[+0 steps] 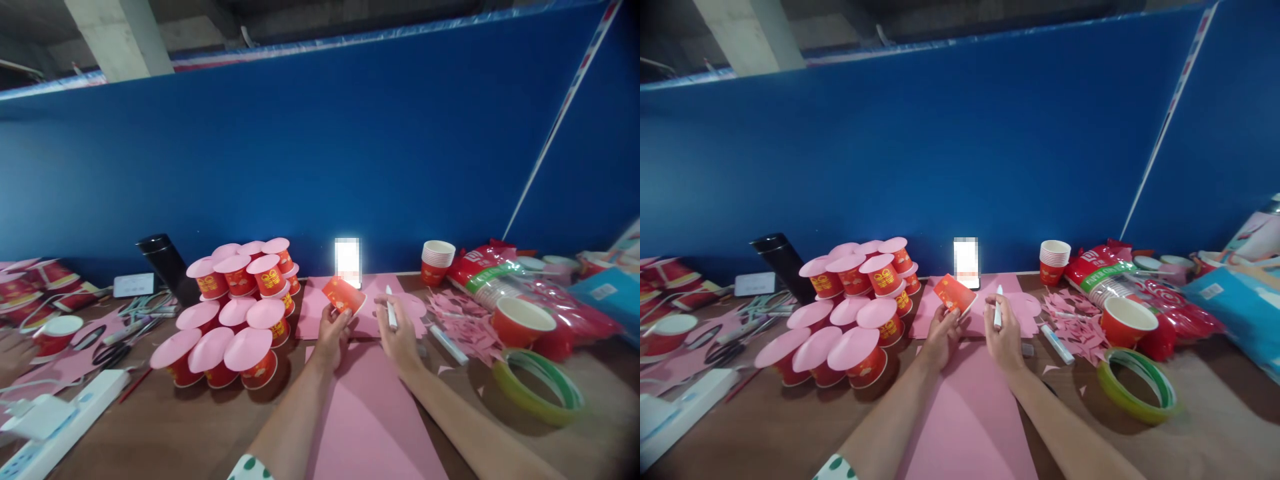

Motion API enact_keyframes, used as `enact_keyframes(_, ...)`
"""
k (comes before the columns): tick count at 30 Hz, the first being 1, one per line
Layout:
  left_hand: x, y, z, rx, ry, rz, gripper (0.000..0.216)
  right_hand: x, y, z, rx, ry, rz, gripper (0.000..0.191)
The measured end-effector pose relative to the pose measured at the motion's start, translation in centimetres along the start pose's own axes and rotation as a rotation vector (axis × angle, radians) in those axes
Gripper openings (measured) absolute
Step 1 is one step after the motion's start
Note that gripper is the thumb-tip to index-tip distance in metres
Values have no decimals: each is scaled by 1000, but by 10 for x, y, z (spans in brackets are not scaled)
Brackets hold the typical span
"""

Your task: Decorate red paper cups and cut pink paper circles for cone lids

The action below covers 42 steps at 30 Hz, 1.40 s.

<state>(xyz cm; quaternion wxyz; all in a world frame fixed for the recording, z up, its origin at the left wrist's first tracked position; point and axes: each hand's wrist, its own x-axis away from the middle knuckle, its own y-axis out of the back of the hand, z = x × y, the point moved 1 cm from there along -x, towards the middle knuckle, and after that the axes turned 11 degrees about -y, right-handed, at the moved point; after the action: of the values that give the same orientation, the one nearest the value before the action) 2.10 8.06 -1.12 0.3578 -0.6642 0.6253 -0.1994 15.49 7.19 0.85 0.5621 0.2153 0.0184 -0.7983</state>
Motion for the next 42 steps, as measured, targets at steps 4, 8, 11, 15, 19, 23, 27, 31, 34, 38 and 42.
enact_keyframes(4,2,-2,-2,28,71,75,35,0,1,2,-24,27,17,24)
enact_keyframes(8,2,-4,-3,15,80,109,30,1,0,5,-11,82,14,20)
enact_keyframes(11,0,-3,-2,-11,92,124,26,2,-1,6,-7,122,15,19)
enact_keyframes(15,0,-4,-2,23,147,76,22,6,-2,8,41,221,29,19)
enact_keyframes(19,4,-8,-4,12,110,106,27,13,-4,11,83,324,97,20)
enact_keyframes(23,5,-10,-4,-15,73,80,33,17,-5,13,96,401,123,23)
enact_keyframes(27,3,-8,-2,-16,60,10,36,17,-6,11,96,392,128,23)
enact_keyframes(31,3,-7,-4,-12,37,26,35,17,-7,10,86,401,135,22)
enact_keyframes(34,4,-8,-6,-5,46,65,32,18,-7,12,67,437,143,22)
enact_keyframes(38,4,-7,-7,9,41,96,30,20,-4,18,44,452,130,22)
enact_keyframes(42,2,-4,-5,66,25,53,34,17,0,19,49,385,19,20)
